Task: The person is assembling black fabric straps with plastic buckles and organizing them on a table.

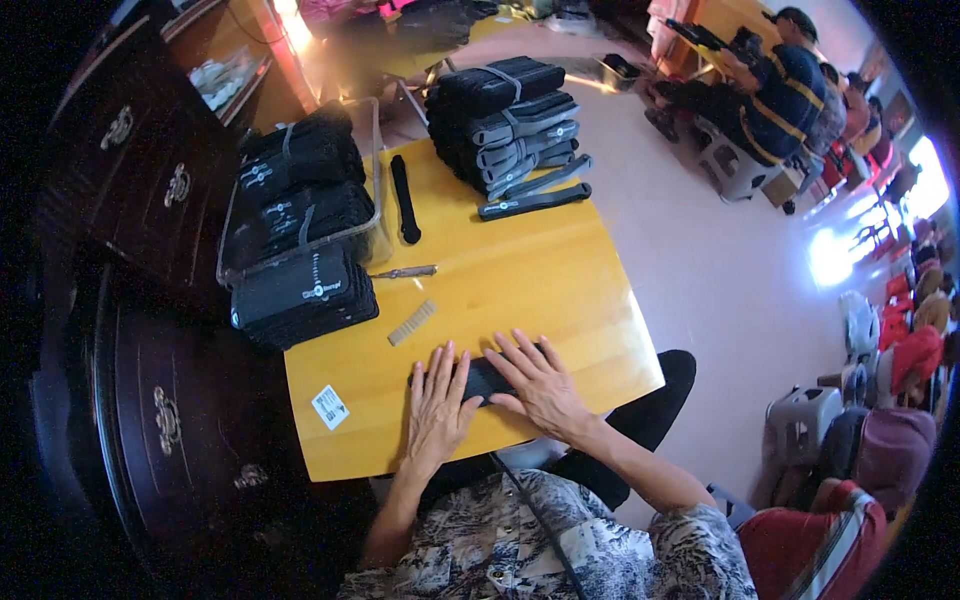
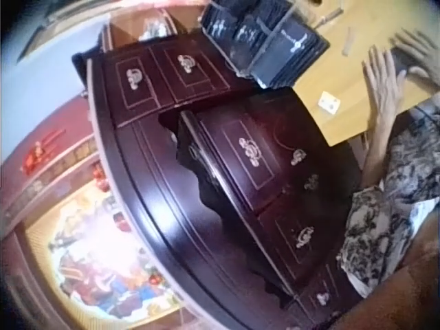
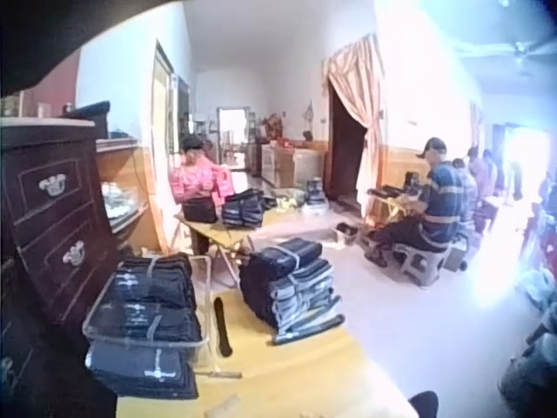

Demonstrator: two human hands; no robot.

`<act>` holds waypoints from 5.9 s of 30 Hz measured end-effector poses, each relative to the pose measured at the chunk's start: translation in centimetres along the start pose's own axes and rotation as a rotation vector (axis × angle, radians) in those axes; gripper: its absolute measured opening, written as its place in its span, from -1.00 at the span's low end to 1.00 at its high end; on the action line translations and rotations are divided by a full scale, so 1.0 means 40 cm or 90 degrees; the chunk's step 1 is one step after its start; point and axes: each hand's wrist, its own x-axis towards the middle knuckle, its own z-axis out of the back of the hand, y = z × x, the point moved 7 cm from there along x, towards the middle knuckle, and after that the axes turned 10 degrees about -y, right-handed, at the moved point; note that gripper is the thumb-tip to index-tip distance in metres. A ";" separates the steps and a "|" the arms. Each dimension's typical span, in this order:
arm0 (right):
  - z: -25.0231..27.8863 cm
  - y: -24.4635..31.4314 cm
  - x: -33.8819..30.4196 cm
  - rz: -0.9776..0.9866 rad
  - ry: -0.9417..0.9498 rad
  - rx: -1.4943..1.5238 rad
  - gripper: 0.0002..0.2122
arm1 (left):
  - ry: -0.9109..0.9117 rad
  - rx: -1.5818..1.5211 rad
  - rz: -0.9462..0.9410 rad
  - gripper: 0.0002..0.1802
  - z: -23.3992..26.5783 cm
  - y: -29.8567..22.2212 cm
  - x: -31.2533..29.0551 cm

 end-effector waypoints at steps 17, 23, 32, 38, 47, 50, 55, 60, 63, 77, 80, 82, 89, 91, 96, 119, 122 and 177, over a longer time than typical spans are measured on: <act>-0.064 -0.006 0.014 0.088 -0.040 -0.014 -0.45 | -0.076 0.123 0.016 -0.38 0.005 0.013 -0.009; -0.046 -0.047 -0.008 0.070 -0.072 0.022 -0.45 | -0.097 0.133 0.009 -0.40 0.011 0.006 -0.012; -0.050 -0.076 -0.032 0.032 -0.057 -0.046 -0.45 | -0.113 0.131 0.016 -0.40 0.013 0.015 -0.024; -0.055 -0.088 -0.032 0.043 -0.054 -0.044 -0.46 | -0.117 0.122 0.016 -0.41 0.005 0.021 -0.017; -0.053 -0.092 -0.024 0.051 -0.113 -0.023 -0.50 | -0.162 0.158 -0.015 -0.41 -0.018 0.044 -0.016; -0.034 -0.068 -0.025 0.075 -0.176 -0.085 -0.52 | -0.109 0.098 0.013 -0.38 -0.029 0.063 -0.024; 0.015 -0.078 -0.027 -0.006 -0.103 0.048 -0.57 | -0.020 -0.044 0.127 -0.34 -0.004 0.081 -0.020; 0.038 -0.093 0.008 -0.061 -0.008 0.103 -0.49 | -0.027 0.087 -0.051 -0.34 0.001 -0.026 -0.010; 0.030 -0.127 0.046 -0.097 0.023 0.149 -0.45 | -0.034 0.032 -0.081 -0.29 -0.023 -0.048 0.009; 0.003 -0.147 -0.008 -0.324 -0.022 0.343 -0.61 | 0.046 0.109 -0.025 -0.19 -0.046 -0.023 0.028; 0.013 -0.122 -0.012 -0.315 -0.042 0.328 -0.73 | 0.049 0.106 -0.024 -0.17 -0.051 -0.021 0.031; 0.011 -0.111 -0.015 -0.316 -0.042 0.313 -0.75 | 0.054 0.102 -0.022 -0.16 -0.051 -0.020 0.033; 0.087 -0.015 -0.055 -0.196 -0.160 0.289 -0.81 | 0.015 0.025 -0.014 -0.04 -0.042 -0.013 0.023; 0.113 0.032 -0.057 -0.086 -0.157 0.218 -0.80 | -0.011 0.005 -0.012 0.03 -0.031 -0.004 0.013; 0.159 0.138 -0.063 0.143 -0.138 0.169 -0.73 | -0.033 -0.112 0.028 0.02 0.061 0.065 -0.015; 0.149 0.080 -0.025 -0.424 -0.067 0.838 -0.82 | -0.331 -0.908 0.589 -0.39 0.112 0.148 -0.201; 0.151 0.093 -0.036 -0.407 -0.069 0.818 -0.81 | -0.354 -0.841 0.600 -0.43 0.140 0.129 -0.208; 0.129 0.299 0.319 0.243 -0.057 0.404 -0.55 | -0.406 -0.740 0.632 -0.42 0.449 0.413 -0.167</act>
